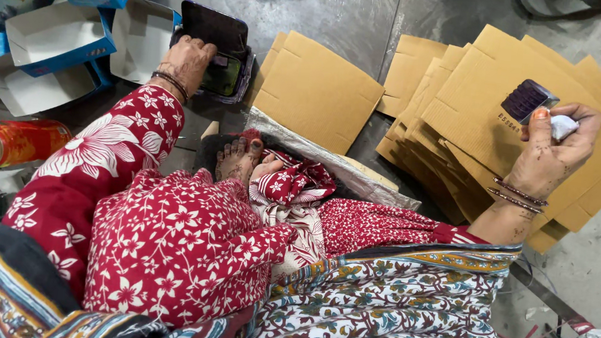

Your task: The person sits on the floor and repeatedly stamps a batch number onto flat cardboard pieces using a handheld ink pad and a stamping tool. They dip the stamp into the ink pad, press it onto the cardboard, and then place the stamped piece onto a growing stack.

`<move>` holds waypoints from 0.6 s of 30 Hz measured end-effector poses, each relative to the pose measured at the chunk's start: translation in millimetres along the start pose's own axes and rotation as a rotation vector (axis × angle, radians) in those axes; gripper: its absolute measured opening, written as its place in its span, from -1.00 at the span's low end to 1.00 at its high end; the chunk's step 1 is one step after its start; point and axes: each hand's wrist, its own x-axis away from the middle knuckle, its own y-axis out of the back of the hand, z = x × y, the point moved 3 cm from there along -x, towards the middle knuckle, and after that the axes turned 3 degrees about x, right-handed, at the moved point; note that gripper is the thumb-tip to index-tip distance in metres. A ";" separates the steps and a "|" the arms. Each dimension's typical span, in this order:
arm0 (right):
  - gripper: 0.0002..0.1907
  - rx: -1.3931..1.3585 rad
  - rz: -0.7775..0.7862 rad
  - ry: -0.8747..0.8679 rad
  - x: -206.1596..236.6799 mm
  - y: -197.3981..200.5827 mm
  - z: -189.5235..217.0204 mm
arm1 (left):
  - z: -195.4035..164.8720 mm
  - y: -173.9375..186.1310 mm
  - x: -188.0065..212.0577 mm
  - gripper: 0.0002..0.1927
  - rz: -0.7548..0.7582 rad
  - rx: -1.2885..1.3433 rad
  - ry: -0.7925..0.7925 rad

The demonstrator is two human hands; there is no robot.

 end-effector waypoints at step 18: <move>-0.80 0.152 0.167 0.221 41.9 -89.5 34.4 | -7.3 -3.1 16.2 -0.72 -0.064 0.056 -0.116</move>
